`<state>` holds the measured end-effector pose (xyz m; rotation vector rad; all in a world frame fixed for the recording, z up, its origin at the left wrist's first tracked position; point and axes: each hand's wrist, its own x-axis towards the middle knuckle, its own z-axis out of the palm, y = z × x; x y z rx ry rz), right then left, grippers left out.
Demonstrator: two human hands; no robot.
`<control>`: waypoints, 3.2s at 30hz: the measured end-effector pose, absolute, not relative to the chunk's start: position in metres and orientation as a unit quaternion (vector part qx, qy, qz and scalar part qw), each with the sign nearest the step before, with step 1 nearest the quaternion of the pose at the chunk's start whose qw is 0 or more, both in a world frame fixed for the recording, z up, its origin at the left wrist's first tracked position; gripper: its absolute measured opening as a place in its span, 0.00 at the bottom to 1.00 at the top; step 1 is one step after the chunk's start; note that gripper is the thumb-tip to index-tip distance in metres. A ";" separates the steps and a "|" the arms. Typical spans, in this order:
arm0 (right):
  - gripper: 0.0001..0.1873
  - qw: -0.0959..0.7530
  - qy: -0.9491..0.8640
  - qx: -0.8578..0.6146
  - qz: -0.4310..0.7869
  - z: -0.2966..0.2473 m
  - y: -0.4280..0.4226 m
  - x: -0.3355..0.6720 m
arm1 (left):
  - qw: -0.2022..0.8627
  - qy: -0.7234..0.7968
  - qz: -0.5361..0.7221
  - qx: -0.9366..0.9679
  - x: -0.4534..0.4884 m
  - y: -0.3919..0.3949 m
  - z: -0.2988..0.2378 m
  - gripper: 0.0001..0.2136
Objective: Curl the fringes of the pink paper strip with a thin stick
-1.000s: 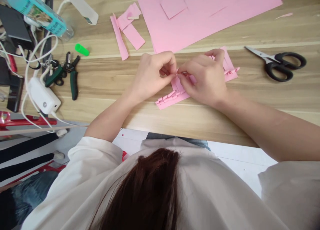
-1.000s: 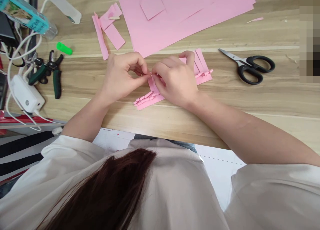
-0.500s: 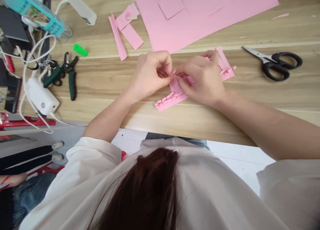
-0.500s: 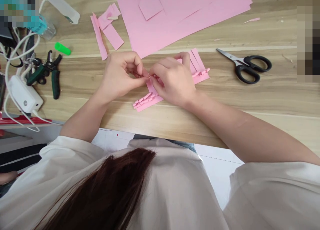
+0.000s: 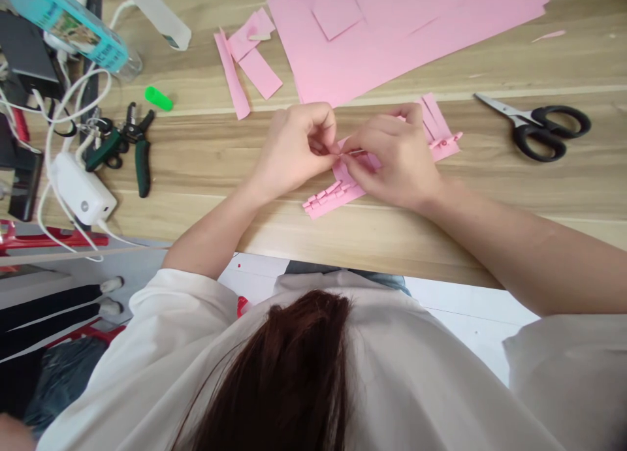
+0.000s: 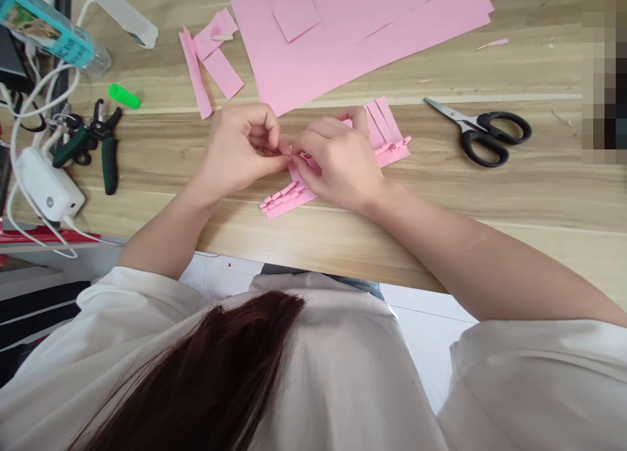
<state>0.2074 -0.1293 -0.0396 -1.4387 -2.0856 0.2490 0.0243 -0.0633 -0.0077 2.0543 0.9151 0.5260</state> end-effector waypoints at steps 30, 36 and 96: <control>0.04 0.316 -0.748 -0.573 0.110 -0.035 -0.130 0.205 | 0.398 0.368 0.248 0.803 0.028 -0.062 -0.010 0.13; 0.02 0.306 -0.750 -0.580 0.084 -0.038 -0.129 0.206 | 0.388 0.368 0.247 0.808 0.027 -0.062 -0.009 0.11; 0.06 0.323 -0.759 -0.563 0.052 -0.040 -0.132 0.203 | 0.408 0.348 0.253 0.805 0.025 -0.058 -0.005 0.12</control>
